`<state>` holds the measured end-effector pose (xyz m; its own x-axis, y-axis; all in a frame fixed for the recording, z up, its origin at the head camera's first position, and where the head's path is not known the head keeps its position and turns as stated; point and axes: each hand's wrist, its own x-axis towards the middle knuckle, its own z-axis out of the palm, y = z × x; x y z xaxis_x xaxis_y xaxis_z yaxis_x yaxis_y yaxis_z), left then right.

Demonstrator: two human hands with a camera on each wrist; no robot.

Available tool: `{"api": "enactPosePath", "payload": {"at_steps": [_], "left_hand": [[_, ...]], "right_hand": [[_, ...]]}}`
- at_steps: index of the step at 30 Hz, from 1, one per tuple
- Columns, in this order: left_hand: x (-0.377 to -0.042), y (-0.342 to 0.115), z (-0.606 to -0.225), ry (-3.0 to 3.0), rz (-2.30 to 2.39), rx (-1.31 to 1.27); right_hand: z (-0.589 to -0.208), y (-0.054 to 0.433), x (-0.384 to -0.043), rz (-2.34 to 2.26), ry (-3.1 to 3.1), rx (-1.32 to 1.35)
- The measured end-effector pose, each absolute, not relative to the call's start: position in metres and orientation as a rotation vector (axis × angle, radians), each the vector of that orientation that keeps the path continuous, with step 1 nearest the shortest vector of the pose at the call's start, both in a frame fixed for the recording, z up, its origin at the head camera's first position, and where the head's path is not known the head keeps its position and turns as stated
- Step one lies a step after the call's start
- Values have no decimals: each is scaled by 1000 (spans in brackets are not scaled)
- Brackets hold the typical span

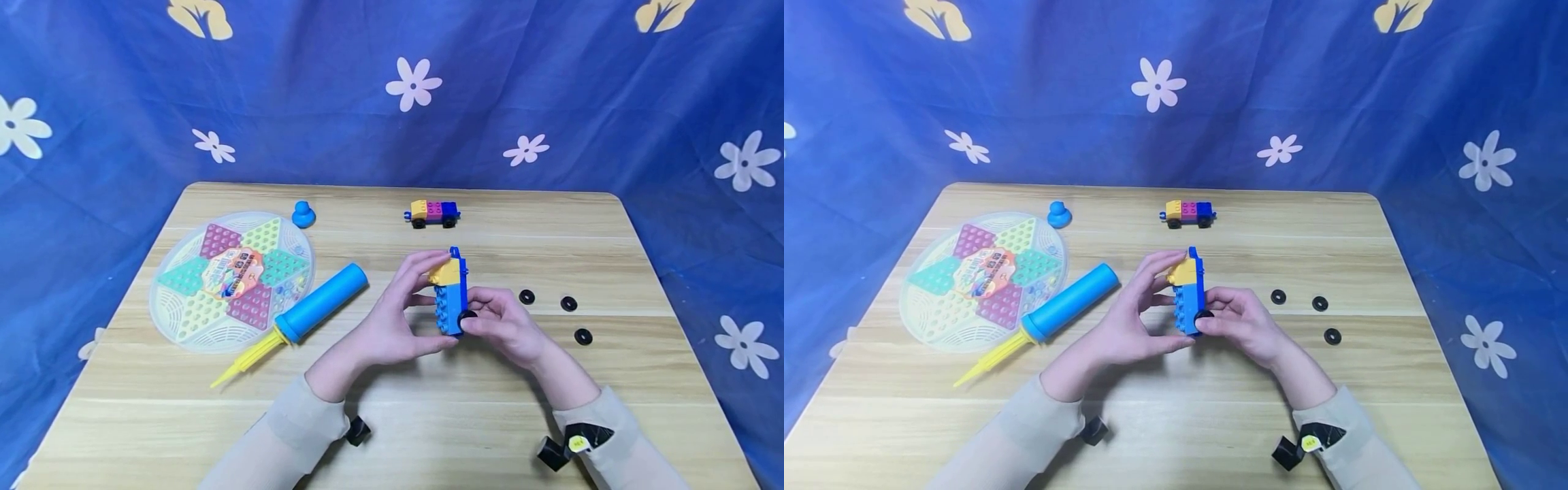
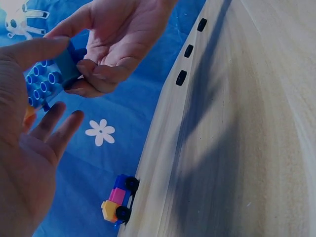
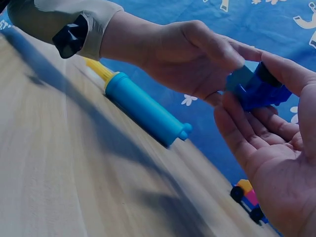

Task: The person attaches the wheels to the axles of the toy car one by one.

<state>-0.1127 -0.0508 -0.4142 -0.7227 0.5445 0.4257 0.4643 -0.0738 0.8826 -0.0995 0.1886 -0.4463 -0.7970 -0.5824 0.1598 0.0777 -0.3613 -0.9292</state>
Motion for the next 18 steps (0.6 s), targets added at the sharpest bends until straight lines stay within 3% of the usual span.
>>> {"api": "enactPosePath", "payload": {"at_steps": [12, 18], "left_hand": [[-117, -46, -416, 2083, 2033, 814], [-121, -42, -415, 2106, 2027, 782]], "right_hand": [[-435, 187, -96, -2171, 1880, -598], [-434, 182, -93, -2144, 2036, -529]]}}
